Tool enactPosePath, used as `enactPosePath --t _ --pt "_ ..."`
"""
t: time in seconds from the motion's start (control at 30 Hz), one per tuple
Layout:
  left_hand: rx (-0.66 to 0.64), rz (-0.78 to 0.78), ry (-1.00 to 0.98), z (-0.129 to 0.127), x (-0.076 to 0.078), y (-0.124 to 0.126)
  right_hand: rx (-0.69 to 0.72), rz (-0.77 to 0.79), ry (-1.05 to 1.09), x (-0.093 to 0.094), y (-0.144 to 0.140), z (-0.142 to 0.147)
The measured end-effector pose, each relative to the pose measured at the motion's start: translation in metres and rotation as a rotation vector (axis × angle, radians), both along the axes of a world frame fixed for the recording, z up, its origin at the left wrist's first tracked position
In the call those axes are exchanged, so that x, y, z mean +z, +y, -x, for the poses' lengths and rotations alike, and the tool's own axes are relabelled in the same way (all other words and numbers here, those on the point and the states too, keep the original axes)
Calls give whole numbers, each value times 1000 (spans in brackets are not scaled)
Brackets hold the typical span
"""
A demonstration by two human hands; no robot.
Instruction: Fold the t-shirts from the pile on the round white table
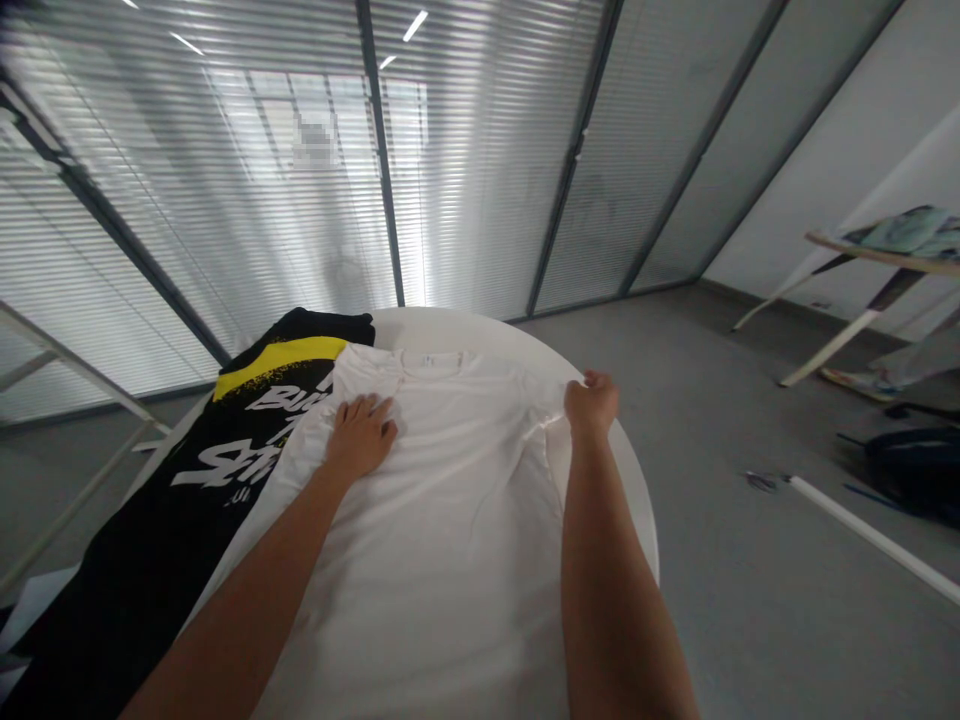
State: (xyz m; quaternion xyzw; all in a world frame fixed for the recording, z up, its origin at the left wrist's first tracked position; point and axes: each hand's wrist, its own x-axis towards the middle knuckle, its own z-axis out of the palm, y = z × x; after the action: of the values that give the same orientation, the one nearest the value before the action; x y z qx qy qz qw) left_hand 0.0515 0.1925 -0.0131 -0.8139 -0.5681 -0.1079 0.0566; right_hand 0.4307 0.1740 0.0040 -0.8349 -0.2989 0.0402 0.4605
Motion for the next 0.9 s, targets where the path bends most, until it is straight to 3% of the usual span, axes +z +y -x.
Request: enactPosePath --t 0.1,0.4,0.53,0.7,0.77,0.83,0.9 --pt "2 -5 4 0 0 0 -93 234 -57 -7 -8 -9" --pt "-9 -1 -13 0 -2 1 26 386 15 -7 -9 -10" --pt "-12 -4 -24 1 -2 0 121 266 46 -2 -2 -5" --pt "-10 -14 -17 1 -1 0 188 -251 57 3 4 5" --pt "-10 -5 -17 0 -1 0 187 -383 42 1 5 5" --pt "-9 7 -15 0 -1 1 139 -387 21 -2 5 2" --pt "-9 10 -11 1 0 0 37 -221 7 -6 4 -3"
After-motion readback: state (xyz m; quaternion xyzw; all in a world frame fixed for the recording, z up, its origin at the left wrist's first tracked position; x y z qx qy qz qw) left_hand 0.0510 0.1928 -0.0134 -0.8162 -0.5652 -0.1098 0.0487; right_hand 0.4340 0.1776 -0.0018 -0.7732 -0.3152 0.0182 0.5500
